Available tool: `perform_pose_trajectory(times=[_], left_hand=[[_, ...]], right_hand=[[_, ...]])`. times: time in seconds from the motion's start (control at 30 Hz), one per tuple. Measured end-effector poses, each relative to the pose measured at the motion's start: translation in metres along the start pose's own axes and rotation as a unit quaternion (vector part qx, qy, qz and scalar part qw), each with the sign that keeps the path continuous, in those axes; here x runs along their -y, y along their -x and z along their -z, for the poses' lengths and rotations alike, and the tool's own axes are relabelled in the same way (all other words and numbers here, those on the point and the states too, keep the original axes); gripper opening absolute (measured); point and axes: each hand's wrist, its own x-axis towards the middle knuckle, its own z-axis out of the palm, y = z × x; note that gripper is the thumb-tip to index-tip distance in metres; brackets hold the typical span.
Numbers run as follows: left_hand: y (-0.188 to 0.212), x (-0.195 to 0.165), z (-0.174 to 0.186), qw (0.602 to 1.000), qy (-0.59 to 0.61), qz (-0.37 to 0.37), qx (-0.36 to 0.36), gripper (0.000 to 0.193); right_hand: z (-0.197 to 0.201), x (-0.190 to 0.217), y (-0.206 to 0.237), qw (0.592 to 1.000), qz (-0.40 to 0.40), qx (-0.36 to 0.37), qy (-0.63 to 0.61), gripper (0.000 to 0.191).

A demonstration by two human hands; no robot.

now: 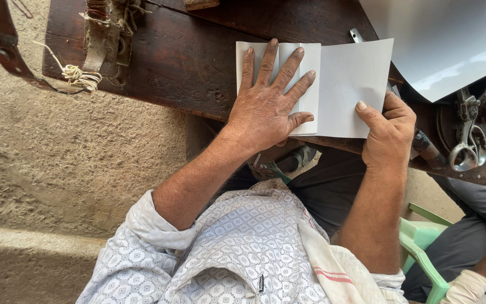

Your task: The person folds a large white sheet of paper multiple times on a wooden workbench, then uses a long metal blade to cut the folded paper into smaller sections. The cut pieces are separated and stacked on the table.

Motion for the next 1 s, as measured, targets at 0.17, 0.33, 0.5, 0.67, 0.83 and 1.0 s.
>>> perform_pose_trajectory(times=[0.17, 0.33, 0.5, 0.67, 0.83, 1.0], left_hand=[[-0.002, 0.001, -0.009, 1.000, -0.001, -0.012, -0.020, 0.072], [-0.004, 0.002, -0.014, 1.000, -0.004, -0.015, -0.011, 0.070], [-0.008, 0.001, -0.011, 1.000, -0.007, -0.015, -0.006, 0.071], [-0.007, 0.003, -0.007, 1.000, -0.008, -0.021, -0.018, 0.072], [-0.001, 0.004, -0.017, 0.999, 0.000, -0.031, -0.031, 0.071], [0.004, 0.005, -0.027, 0.999, 0.005, -0.030, -0.035, 0.068]], right_hand=[[0.004, 0.001, 0.001, 1.000, -0.014, 0.010, -0.021, 0.042], [0.012, 0.008, -0.006, 0.981, -0.016, 0.124, -0.150, 0.069], [-0.002, 0.011, -0.017, 0.977, -0.027, 0.142, -0.156, 0.068], [-0.022, 0.005, -0.024, 0.992, 0.037, 0.119, -0.033, 0.038], [-0.016, -0.005, -0.027, 0.985, 0.097, 0.143, 0.007, 0.026], [-0.018, -0.019, -0.021, 0.968, 0.184, 0.154, 0.075, 0.022]])
